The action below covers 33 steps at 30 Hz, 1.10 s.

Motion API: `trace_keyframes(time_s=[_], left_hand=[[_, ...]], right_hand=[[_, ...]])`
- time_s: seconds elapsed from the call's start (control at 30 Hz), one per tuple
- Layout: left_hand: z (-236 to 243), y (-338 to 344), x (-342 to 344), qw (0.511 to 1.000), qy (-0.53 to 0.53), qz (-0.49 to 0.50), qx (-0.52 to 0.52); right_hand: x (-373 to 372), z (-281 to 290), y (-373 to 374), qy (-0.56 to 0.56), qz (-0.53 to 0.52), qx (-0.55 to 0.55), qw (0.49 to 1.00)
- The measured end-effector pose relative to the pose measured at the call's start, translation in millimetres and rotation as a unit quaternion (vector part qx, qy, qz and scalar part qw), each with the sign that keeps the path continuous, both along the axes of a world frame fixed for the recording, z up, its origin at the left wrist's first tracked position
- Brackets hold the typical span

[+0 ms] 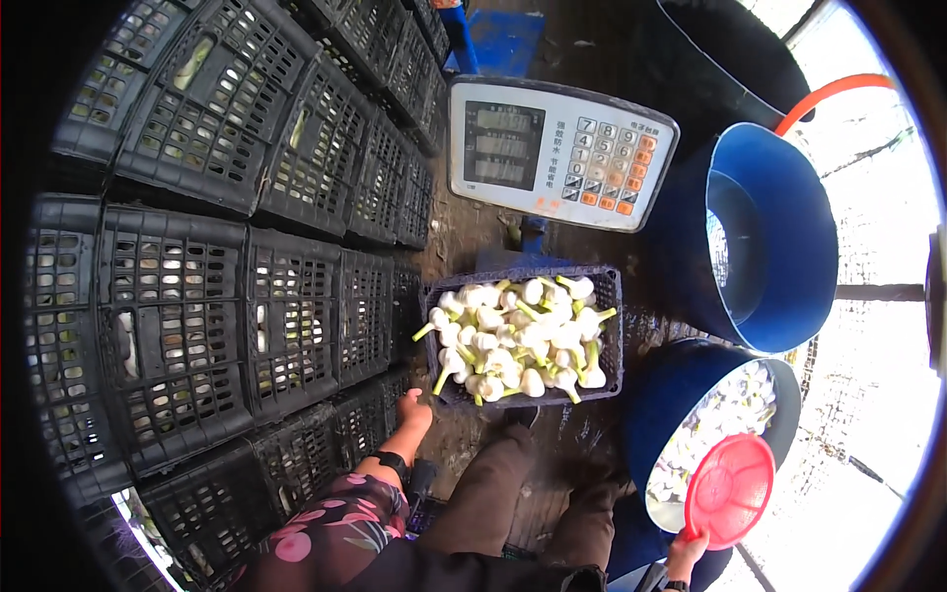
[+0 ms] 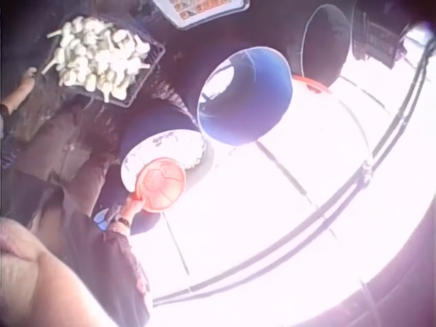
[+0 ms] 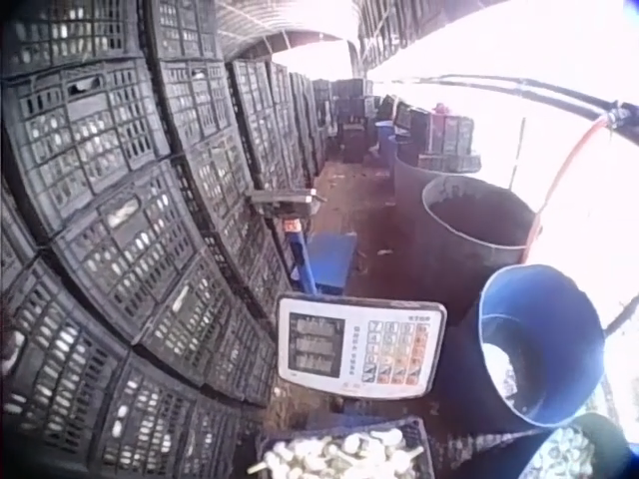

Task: Washing garlic in large tubs and packing them into crates with netting.

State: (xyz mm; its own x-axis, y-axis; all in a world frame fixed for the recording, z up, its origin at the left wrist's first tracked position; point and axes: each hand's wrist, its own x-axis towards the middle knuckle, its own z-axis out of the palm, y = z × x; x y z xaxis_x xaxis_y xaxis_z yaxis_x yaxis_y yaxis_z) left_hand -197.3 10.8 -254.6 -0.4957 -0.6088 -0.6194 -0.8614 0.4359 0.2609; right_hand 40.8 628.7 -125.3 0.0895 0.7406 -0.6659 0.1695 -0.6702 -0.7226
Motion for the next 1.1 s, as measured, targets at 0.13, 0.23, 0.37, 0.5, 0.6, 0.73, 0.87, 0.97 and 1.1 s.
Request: trace_keyframes(time_s=[0.13, 0.23, 0.37, 0.5, 0.6, 0.73, 0.87, 0.97, 1.1], left_hand=[[17, 2, -17, 0.996, 0.026, -0.055, -0.066], [34, 19, -46, 0.998, 0.056, -0.033, -0.018], [20, 12, -65, 0.961, 0.196, -0.177, -0.077], [7, 35, -116, 0.928, 0.224, -0.275, -0.112], [-12, -9, -125, 0.929, 0.178, -0.242, -0.214], [-31, 39, -126, 0.974, -0.089, -0.152, -0.14], [-25, 66, -100, 0.958, -0.033, -0.26, -0.114], [-3, 54, -76, 0.935, -0.016, -0.322, -0.148], [18, 63, -25, 0.931, 0.162, -0.306, -0.113]], right_hand=[[29, 3, -6, -0.022, -0.014, -0.032, 0.999], [71, 12, -17, -0.164, 0.191, 0.054, 0.966], [48, -1, -30, 0.003, -0.038, -0.012, 0.999], [20, 14, -14, 0.107, 0.006, -0.014, 0.994], [-13, -7, -3, 0.082, -0.044, -0.041, 0.995], [4, -22, 35, 0.057, -0.084, 0.011, 0.995], [45, -50, 94, 0.109, -0.142, 0.052, 0.982], [5, -84, 69, 0.236, -0.183, 0.086, 0.951], [-54, -137, 46, 0.171, 0.017, -0.058, 0.983]])
